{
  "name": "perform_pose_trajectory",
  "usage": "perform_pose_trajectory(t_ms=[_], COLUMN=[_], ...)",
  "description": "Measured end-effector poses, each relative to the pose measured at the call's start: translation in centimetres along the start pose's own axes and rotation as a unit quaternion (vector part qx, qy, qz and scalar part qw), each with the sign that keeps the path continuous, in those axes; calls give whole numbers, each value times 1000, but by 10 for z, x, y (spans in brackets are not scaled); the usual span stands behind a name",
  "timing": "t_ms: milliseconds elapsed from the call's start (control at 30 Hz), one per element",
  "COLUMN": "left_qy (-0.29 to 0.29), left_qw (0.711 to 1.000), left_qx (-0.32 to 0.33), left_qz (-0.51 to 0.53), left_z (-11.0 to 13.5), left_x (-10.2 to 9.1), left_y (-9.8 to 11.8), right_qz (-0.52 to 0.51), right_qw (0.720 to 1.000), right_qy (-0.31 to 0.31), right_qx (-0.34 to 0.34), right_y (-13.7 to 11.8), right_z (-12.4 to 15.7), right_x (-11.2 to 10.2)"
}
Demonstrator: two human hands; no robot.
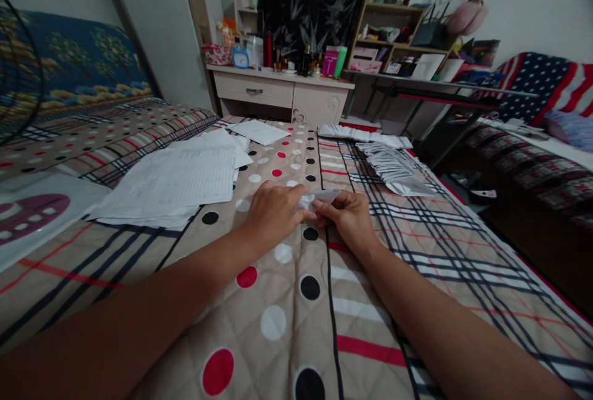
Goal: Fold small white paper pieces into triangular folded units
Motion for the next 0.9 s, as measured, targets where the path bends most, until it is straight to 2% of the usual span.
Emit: perform_pose_trajectory(t_ms=[100, 233, 333, 467, 633, 733, 833, 900], left_qy=[-7, 43, 74, 68, 21, 16, 26, 25], left_qw=[1000, 982, 967, 964, 976, 983, 980, 978], left_qx=[6, -4, -8, -21, -15, -31, -67, -63], left_qz=[19, 182, 245, 257, 215, 178, 186, 199], left_z=[-2, -2, -2, -1, 1, 2, 2, 2], left_x=[1, 12, 18, 19, 16, 14, 13, 13], left_y=[3, 4, 5, 4, -5, -13, -23, -27], right_qz=[13, 66, 92, 114, 114, 96, 97, 115], right_qw=[1000, 997, 994, 990, 987, 992, 995, 993], right_qy=[-9, 9, 26, 48, 71, 53, 25, -2], right_qx=[-15, -45, -52, -63, -89, -63, -24, -11], right_y=[0, -3, -5, -4, -6, -8, -8, -5], right_z=[2, 7, 8, 5, 4, 5, 4, 1], right_x=[2, 0, -2, -3, -3, -5, -9, -9])
Point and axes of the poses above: each hand's wrist, its own z-axis away from the middle knuckle, its own x-axis out of the palm, y = z × x, the point moved 2 cm from there along -z, towards the middle knuckle, and after that the axes turned 14 degrees about x, right-handed, at the moved point
